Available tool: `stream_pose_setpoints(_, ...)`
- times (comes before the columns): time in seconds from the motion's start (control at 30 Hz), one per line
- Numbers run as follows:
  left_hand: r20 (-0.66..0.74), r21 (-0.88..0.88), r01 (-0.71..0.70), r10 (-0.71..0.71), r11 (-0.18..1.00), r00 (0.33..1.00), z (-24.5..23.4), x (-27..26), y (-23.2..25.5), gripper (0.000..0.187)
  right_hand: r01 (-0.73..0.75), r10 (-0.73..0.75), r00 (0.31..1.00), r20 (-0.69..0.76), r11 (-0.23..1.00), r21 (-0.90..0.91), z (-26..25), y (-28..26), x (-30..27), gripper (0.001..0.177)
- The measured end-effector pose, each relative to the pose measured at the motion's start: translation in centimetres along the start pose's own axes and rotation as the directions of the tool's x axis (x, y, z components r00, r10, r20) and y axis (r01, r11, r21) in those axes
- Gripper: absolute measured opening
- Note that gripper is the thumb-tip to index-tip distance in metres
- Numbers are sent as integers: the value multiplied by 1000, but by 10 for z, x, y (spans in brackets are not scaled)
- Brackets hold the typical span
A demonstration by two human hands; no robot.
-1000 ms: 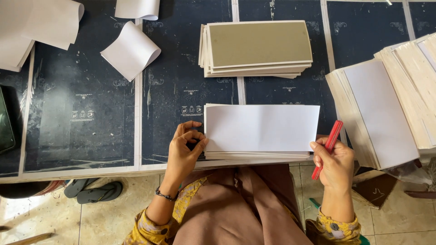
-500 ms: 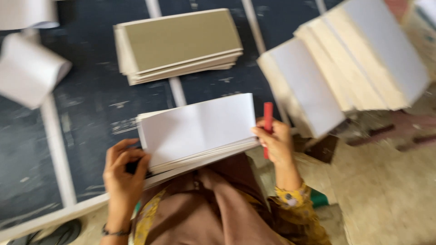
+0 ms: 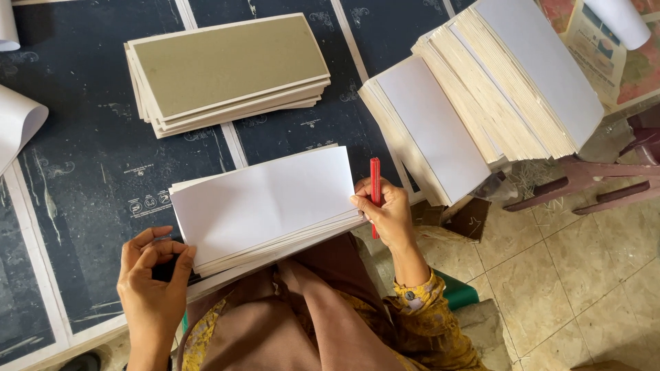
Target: The person inserts a folded white sheet into a beige book cover, smooths the edges with a red tool, and places the assembled book onto a stack. This process is repeated continuously throughout the video.
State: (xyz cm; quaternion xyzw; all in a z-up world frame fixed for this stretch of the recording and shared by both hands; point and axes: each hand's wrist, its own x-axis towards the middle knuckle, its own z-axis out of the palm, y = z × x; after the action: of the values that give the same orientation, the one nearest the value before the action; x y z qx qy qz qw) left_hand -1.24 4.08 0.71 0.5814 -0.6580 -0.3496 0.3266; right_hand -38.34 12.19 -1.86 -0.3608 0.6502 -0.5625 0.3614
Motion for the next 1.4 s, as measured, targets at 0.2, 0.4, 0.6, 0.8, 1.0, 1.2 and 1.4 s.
stream_pose_setpoints(0.2,2,20,16,-16,1000,1000,0,0,3,5,39,-38,999,13,998,-50,2,-5,-2,13)
stream_pose_setpoints(0.4,-6,160,-17,18,987,1000,3,2,-3,38,59,-59,998,-14,997,58,1,16,0,35)
stream_pose_setpoints(0.6,227,222,-654,614,723,756,91,5,51,16,81,-108,992,-71,947,-310,-5,12,5,22)
stream_pose_setpoints(0.8,588,447,-628,321,636,743,110,3,91,101,-8,-25,995,-101,949,-315,-7,15,2,30)
stream_pose_setpoints(1.0,486,579,-478,192,660,853,28,16,39,92,92,-153,987,-37,752,-653,-6,-31,-6,35)
stream_pose_setpoints(1.2,424,208,-308,198,928,884,-4,22,0,76,439,-327,897,298,579,-687,130,-96,-45,46)
stream_pose_setpoints(1.4,366,182,-339,257,923,895,-8,29,-19,82,630,-542,740,399,349,-694,151,-101,-67,57)
